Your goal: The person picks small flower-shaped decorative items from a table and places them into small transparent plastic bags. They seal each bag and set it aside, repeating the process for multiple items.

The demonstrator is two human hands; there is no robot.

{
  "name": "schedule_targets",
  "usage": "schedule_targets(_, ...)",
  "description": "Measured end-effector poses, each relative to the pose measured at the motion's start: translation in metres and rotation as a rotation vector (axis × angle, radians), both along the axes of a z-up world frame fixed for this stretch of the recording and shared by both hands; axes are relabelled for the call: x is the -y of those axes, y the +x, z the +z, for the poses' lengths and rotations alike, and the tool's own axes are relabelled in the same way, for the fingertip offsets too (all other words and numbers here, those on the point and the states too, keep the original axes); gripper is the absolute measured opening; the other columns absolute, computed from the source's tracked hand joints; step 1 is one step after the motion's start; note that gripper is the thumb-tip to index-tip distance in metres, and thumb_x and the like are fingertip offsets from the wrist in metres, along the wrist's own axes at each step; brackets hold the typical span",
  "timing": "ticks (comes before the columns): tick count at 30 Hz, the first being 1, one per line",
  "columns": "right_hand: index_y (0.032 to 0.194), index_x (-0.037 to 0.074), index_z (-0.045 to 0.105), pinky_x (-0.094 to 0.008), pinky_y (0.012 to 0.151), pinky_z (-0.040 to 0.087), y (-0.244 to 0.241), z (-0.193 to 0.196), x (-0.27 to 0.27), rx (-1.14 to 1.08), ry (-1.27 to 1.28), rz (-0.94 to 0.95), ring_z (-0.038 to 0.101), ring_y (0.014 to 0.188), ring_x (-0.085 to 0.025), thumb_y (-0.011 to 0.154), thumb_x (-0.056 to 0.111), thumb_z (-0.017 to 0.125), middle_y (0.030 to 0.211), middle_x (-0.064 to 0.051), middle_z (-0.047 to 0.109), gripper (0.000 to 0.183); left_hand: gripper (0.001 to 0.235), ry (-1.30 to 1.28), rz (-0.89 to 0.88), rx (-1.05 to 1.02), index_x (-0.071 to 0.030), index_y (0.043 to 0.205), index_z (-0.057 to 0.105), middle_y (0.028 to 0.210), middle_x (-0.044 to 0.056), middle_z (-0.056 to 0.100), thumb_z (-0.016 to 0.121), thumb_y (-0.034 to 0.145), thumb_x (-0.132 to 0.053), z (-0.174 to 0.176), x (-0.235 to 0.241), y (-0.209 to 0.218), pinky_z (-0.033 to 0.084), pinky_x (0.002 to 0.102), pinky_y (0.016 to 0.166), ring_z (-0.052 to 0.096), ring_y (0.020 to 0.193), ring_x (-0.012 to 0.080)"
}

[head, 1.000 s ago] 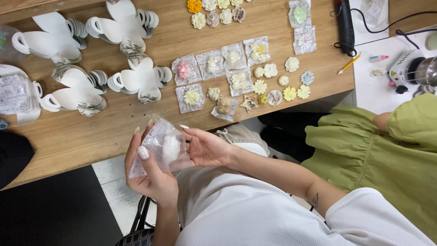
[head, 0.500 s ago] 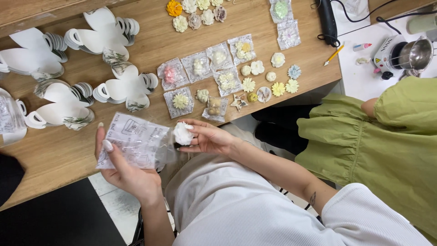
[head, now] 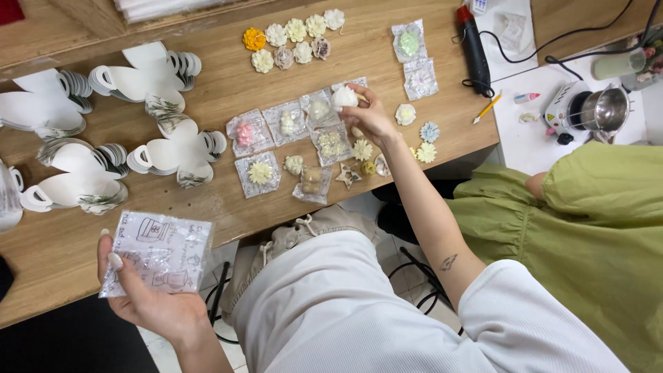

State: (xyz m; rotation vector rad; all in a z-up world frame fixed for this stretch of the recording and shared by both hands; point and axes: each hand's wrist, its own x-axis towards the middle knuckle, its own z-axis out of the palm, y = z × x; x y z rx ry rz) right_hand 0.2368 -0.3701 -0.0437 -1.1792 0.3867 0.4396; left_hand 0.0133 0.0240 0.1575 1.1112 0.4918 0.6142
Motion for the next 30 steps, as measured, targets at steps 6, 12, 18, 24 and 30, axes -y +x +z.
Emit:
schedule_targets(6,0.140,0.001,0.054,-0.030,0.086,0.059,0.075,-0.060,0.040,0.266,-0.293,-0.039,0.070,0.104,-0.021,0.077,-0.007,0.078,0.119,-0.013,0.070,0.067,0.037,0.028,0.071,0.002,0.004,0.150,0.055,0.149,0.023,0.060,0.054,0.118,-0.014,0.000,0.011,-0.005,0.058,0.048,0.116,0.065,0.136,0.0313)
schedule_targets(12,0.125,-0.002,0.067,-0.033,0.093,0.059,0.128,-0.082,0.043,0.516,-0.873,-0.030,0.071,0.108,-0.022,0.068,0.009,0.091,0.120,-0.014,0.072,0.063,0.037,0.129,0.135,-0.018,0.004,0.147,0.055,0.143,0.022,0.062,0.051,0.115,-0.013,0.019,0.029,0.002,0.060,0.048,0.111,0.067,0.126,0.0302)
schedule_targets(18,0.119,0.002,0.071,-0.036,0.087,0.059,0.142,-0.067,0.037,0.593,-1.063,-0.010,0.070,0.101,-0.028,0.063,0.016,0.095,0.113,-0.016,0.069,0.063,0.033,0.104,0.142,-0.044,0.005,0.146,0.056,0.140,0.022,0.063,0.050,0.117,-0.010,0.012,0.051,0.007,0.061,0.048,0.111,0.068,0.126,0.0293)
schedule_targets(24,0.114,0.002,0.073,-0.040,0.089,0.056,0.147,-0.078,0.031,0.654,-1.191,0.038,0.067,0.100,-0.032,0.062,0.021,0.099,0.108,-0.015,0.071,0.062,0.031,0.110,0.192,-0.050,0.007,0.144,0.059,0.136,0.021,0.065,0.053,0.118,-0.008,0.009,0.062,0.008,0.060,0.046,0.109,0.069,0.122,0.0277)
schedule_targets(30,0.116,0.000,0.064,-0.039,0.089,0.058,0.145,-0.080,0.026,0.528,-1.076,0.019,0.069,0.099,-0.028,0.068,0.015,0.094,0.111,-0.017,0.068,0.059,0.030,0.121,0.197,-0.136,0.005,0.141,0.061,0.134,0.021,0.068,0.053,0.116,-0.011,0.027,0.079,0.021,0.060,0.047,0.106,0.071,0.121,0.0279)
